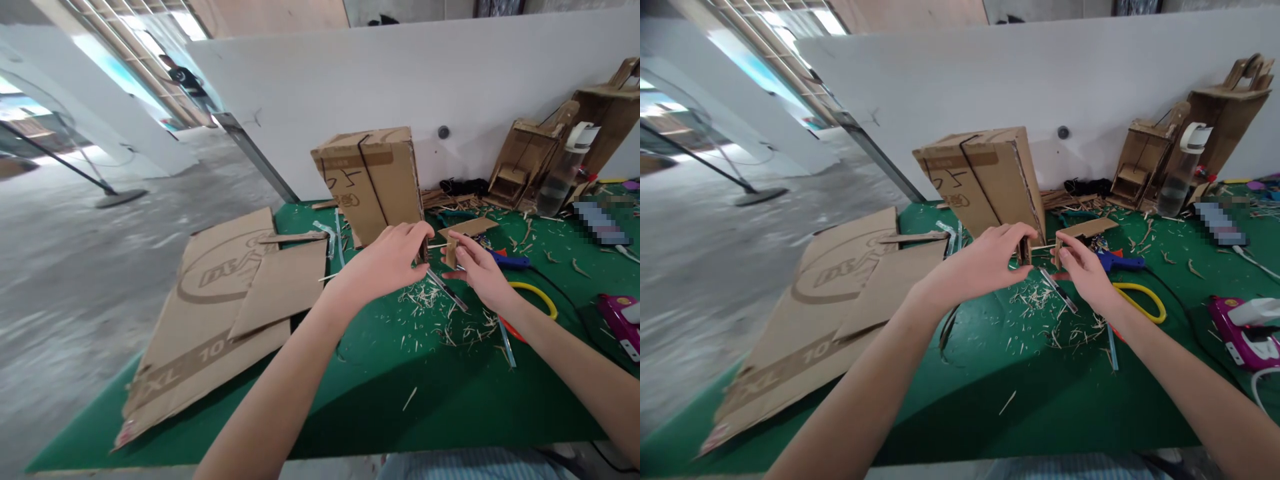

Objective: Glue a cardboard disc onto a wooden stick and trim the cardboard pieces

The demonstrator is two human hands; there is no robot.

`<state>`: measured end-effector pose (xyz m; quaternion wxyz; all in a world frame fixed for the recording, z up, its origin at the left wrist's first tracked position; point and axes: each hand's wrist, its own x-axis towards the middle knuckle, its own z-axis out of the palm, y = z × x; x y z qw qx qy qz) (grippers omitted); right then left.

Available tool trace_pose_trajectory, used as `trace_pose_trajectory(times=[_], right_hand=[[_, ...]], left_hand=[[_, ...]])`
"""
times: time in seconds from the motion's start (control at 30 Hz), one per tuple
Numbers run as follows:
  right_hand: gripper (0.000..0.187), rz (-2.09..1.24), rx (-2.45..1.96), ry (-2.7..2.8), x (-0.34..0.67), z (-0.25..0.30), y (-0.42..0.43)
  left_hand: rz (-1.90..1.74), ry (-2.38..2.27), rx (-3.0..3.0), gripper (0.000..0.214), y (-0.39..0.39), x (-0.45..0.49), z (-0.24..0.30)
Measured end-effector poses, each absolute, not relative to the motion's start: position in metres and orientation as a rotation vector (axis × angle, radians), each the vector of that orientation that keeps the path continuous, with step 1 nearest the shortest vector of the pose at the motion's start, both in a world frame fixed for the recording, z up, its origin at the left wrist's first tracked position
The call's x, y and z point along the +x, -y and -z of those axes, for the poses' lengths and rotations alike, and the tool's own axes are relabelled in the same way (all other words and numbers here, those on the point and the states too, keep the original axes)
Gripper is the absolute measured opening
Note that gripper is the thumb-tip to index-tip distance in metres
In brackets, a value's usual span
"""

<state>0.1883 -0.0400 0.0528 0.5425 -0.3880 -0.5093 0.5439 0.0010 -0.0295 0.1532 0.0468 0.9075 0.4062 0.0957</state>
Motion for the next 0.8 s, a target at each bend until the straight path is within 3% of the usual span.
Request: trace_pose_trajectory(times=[0.8], right_hand=[[0.052, -1.352, -0.864, 1.131, 0.1885, -0.0474, 0.0389]], left_hand=[[-0.347, -1.232, 2.787, 0.038, 0.0265, -0.0011, -0.1528]])
